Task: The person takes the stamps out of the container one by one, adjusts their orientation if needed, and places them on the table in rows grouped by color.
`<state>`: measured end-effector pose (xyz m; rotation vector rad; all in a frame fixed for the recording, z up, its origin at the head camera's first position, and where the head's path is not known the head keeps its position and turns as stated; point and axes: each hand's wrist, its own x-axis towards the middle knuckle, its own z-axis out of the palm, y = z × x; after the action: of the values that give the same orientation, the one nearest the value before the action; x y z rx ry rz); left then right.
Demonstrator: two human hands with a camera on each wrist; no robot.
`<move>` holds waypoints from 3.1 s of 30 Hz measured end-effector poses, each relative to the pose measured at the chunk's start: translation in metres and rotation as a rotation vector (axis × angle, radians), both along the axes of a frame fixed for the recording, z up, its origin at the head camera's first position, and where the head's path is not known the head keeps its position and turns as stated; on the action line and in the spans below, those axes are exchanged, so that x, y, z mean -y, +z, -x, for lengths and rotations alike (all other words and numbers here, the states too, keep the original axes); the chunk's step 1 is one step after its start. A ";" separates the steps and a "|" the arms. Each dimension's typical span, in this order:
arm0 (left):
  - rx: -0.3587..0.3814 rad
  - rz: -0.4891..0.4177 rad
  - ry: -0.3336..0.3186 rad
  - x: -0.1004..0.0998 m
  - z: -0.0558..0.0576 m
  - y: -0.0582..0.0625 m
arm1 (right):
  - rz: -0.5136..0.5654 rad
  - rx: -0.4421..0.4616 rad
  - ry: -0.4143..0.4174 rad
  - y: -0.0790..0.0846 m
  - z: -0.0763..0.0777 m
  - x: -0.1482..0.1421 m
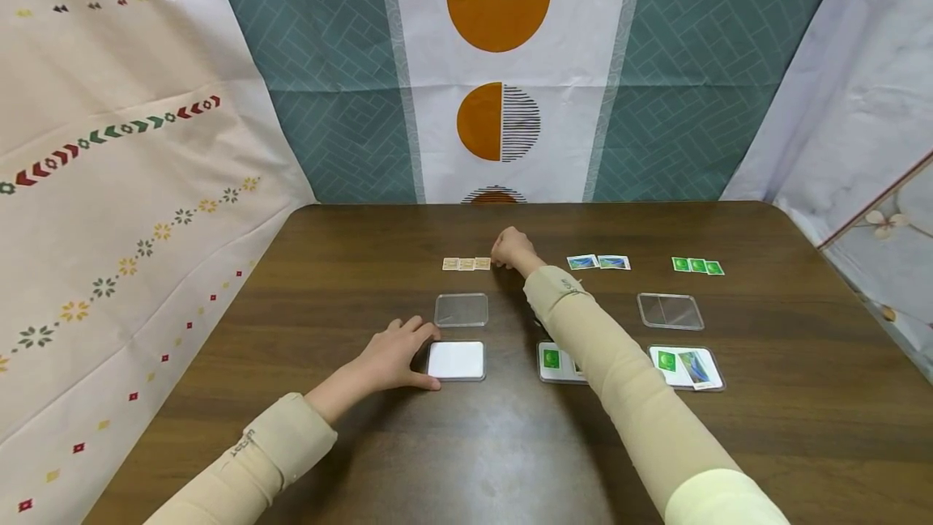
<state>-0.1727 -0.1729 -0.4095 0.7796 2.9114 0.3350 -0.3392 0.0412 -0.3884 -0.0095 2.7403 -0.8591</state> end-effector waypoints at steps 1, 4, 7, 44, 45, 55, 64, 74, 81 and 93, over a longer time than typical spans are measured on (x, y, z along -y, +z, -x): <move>-0.001 -0.001 -0.002 0.000 0.000 0.000 | -0.004 0.004 -0.001 -0.002 0.003 -0.001; -0.002 0.003 -0.008 -0.001 0.000 0.001 | -0.012 0.014 0.005 -0.004 0.008 -0.003; -0.003 0.005 -0.011 -0.001 0.000 0.001 | -0.017 0.021 0.013 -0.002 0.008 -0.005; -0.010 0.055 -0.050 0.000 -0.001 -0.001 | 0.103 0.004 0.183 -0.005 -0.003 -0.056; -0.016 0.063 -0.057 0.000 -0.001 -0.001 | 0.089 0.020 0.169 0.007 -0.014 -0.055; -0.071 0.121 -0.094 -0.002 0.001 0.000 | 0.123 -0.050 0.261 0.029 -0.046 -0.064; -0.094 0.145 -0.114 -0.004 0.004 0.008 | 0.130 -0.073 0.280 0.032 -0.054 -0.073; -0.107 0.144 -0.120 -0.013 0.008 0.014 | 0.113 -0.110 0.312 0.039 -0.066 -0.080; -0.125 0.135 -0.131 -0.023 0.010 0.019 | 0.098 -0.166 0.359 0.042 -0.072 -0.084; -0.212 0.078 -0.216 -0.043 0.015 0.020 | 0.083 -0.194 0.416 0.045 -0.088 -0.096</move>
<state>-0.1873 -0.1294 -0.3894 1.1693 2.9678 0.1240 -0.2510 0.1374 -0.3433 -0.6857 2.7184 -0.8848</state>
